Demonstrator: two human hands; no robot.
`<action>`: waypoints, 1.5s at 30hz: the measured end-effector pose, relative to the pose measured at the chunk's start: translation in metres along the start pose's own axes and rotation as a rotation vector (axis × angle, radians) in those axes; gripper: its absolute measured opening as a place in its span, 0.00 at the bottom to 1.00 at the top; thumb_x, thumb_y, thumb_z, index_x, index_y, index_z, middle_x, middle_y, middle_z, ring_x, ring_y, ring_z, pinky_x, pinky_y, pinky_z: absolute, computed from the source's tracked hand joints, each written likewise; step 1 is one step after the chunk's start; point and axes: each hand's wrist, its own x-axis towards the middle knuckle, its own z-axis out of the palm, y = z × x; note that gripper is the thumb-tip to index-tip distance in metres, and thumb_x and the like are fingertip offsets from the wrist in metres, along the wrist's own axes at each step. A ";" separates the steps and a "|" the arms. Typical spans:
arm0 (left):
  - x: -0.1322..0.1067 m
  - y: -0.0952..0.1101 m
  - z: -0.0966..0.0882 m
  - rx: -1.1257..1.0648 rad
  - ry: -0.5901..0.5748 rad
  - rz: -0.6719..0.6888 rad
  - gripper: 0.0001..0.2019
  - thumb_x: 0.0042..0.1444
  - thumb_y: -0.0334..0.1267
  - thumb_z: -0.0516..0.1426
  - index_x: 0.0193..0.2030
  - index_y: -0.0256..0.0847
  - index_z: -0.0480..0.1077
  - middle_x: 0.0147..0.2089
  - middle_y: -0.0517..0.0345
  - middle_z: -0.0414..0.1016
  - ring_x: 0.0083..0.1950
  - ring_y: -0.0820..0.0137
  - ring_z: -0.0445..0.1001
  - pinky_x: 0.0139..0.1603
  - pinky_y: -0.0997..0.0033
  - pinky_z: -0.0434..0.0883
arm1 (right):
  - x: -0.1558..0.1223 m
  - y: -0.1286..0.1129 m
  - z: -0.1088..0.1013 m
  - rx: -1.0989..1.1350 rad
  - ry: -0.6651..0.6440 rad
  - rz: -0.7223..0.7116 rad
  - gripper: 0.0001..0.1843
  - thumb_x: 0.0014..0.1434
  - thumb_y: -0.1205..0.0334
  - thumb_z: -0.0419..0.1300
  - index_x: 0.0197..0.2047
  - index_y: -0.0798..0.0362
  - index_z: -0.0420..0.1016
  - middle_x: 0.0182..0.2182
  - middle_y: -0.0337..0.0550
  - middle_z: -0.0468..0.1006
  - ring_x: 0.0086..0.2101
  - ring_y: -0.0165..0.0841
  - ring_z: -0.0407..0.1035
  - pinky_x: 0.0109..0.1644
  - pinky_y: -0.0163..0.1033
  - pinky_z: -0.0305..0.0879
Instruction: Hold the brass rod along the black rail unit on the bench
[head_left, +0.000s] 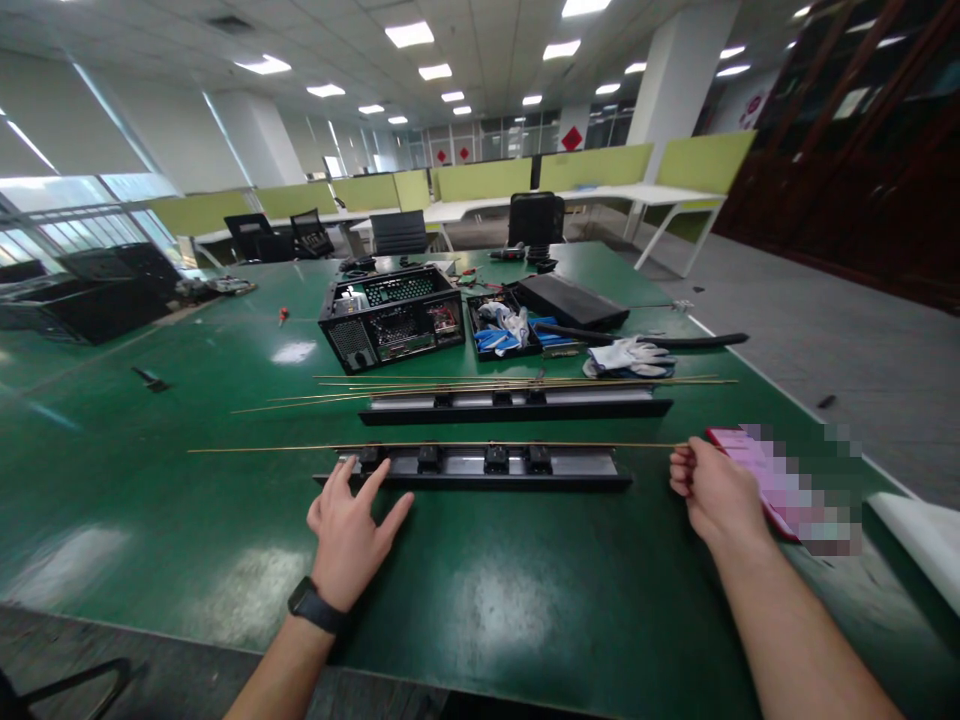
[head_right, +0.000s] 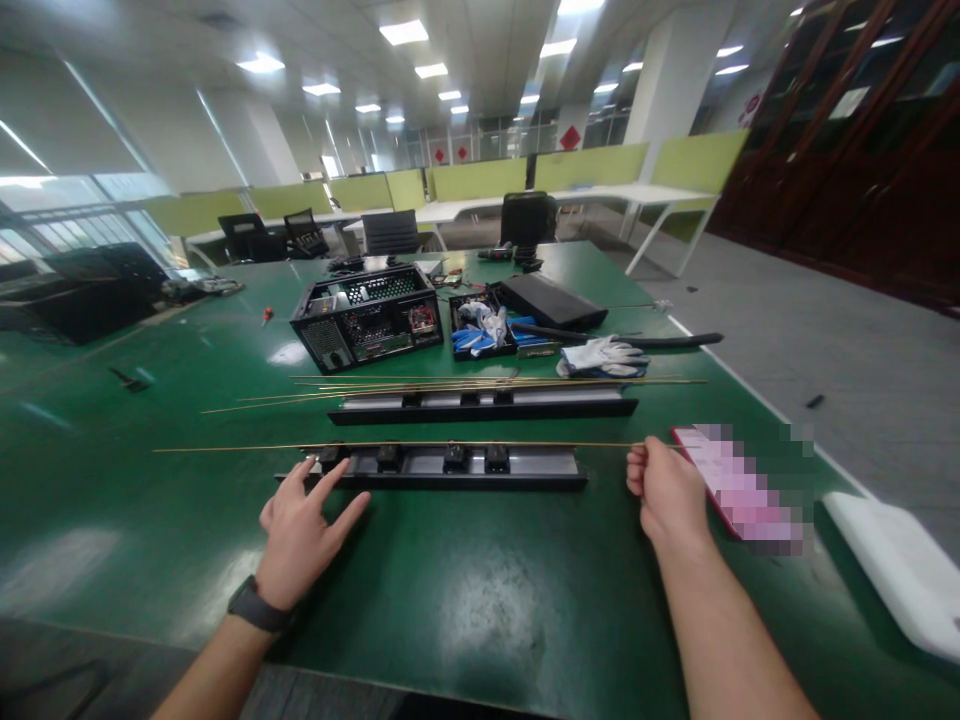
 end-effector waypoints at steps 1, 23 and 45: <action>-0.001 0.002 -0.002 -0.015 0.020 0.004 0.24 0.66 0.52 0.60 0.66 0.50 0.75 0.72 0.34 0.65 0.72 0.45 0.65 0.64 0.39 0.67 | 0.000 0.000 0.000 -0.002 0.001 0.001 0.06 0.53 0.64 0.63 0.26 0.54 0.72 0.22 0.40 0.72 0.17 0.25 0.61 0.14 0.29 0.50; 0.012 -0.017 -0.003 -0.109 -0.163 0.002 0.24 0.68 0.51 0.56 0.69 0.51 0.71 0.74 0.39 0.65 0.74 0.49 0.64 0.69 0.38 0.63 | -0.004 -0.001 0.000 -0.008 -0.003 0.011 0.05 0.52 0.63 0.64 0.28 0.55 0.73 0.22 0.40 0.72 0.18 0.26 0.61 0.15 0.29 0.52; 0.015 0.075 0.016 -0.160 -0.163 0.122 0.31 0.66 0.55 0.60 0.73 0.55 0.66 0.79 0.33 0.55 0.80 0.42 0.53 0.73 0.34 0.56 | -0.008 0.001 0.000 -0.005 0.000 -0.001 0.13 0.50 0.55 0.68 0.29 0.55 0.73 0.23 0.40 0.73 0.18 0.25 0.61 0.15 0.28 0.52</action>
